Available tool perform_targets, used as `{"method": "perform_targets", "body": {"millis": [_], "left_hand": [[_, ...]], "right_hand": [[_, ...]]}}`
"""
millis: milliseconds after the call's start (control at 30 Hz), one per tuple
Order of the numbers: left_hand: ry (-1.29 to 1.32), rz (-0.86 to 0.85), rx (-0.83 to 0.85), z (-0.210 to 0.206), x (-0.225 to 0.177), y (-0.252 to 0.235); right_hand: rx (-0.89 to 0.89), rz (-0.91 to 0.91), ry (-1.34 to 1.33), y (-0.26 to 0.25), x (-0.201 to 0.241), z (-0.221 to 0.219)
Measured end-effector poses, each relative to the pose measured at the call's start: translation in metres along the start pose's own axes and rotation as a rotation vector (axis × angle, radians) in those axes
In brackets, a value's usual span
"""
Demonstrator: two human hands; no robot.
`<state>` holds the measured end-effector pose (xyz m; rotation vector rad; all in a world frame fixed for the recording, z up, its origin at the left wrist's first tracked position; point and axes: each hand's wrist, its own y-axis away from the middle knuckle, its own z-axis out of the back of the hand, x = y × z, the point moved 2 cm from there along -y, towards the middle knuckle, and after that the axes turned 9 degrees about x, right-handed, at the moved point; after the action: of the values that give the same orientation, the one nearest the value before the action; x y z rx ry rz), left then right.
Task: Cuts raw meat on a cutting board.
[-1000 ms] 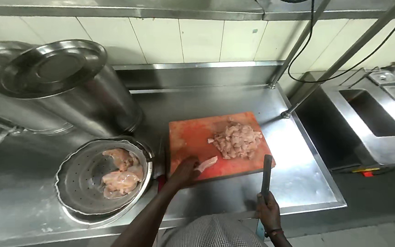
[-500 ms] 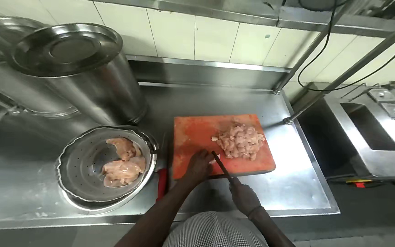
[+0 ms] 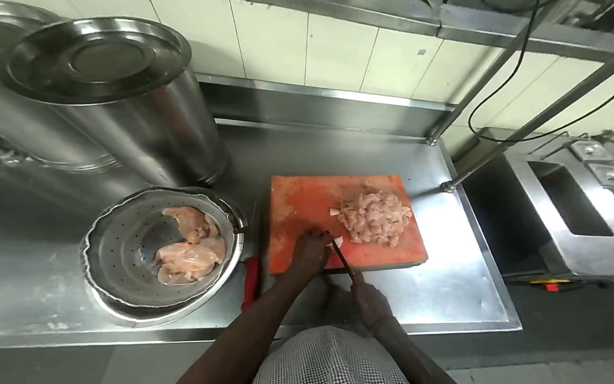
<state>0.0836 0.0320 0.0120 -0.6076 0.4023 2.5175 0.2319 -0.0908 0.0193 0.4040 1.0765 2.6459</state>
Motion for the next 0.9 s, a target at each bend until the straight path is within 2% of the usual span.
{"method": "perform_targets", "body": {"millis": [133,233,333,433,667,900], "left_hand": [[0.083,-0.006,0.011,0.005,0.008,0.011],[0.184,-0.058,-0.045,0.005,0.021,0.024],[0.202,-0.154,-0.148,-0.003,0.032,0.029],[0.212,-0.169,-0.199,-0.007,0.034,0.029],[0.192,-0.167,-0.211,-0.012,0.035,0.024],[0.172,-0.163,-0.245,-0.014,0.037,0.022]], "right_hand": [[0.062,-0.047,0.001,0.018,-0.03,-0.028],[0.064,-0.019,0.007,0.028,-0.031,-0.019],[-0.015,0.028,-0.016,0.029,-0.018,-0.001],[-0.002,0.036,0.004,0.026,0.002,0.015],[0.029,0.036,0.092,0.014,0.024,0.018],[-0.048,0.068,0.097,-0.015,0.048,0.016]]}}
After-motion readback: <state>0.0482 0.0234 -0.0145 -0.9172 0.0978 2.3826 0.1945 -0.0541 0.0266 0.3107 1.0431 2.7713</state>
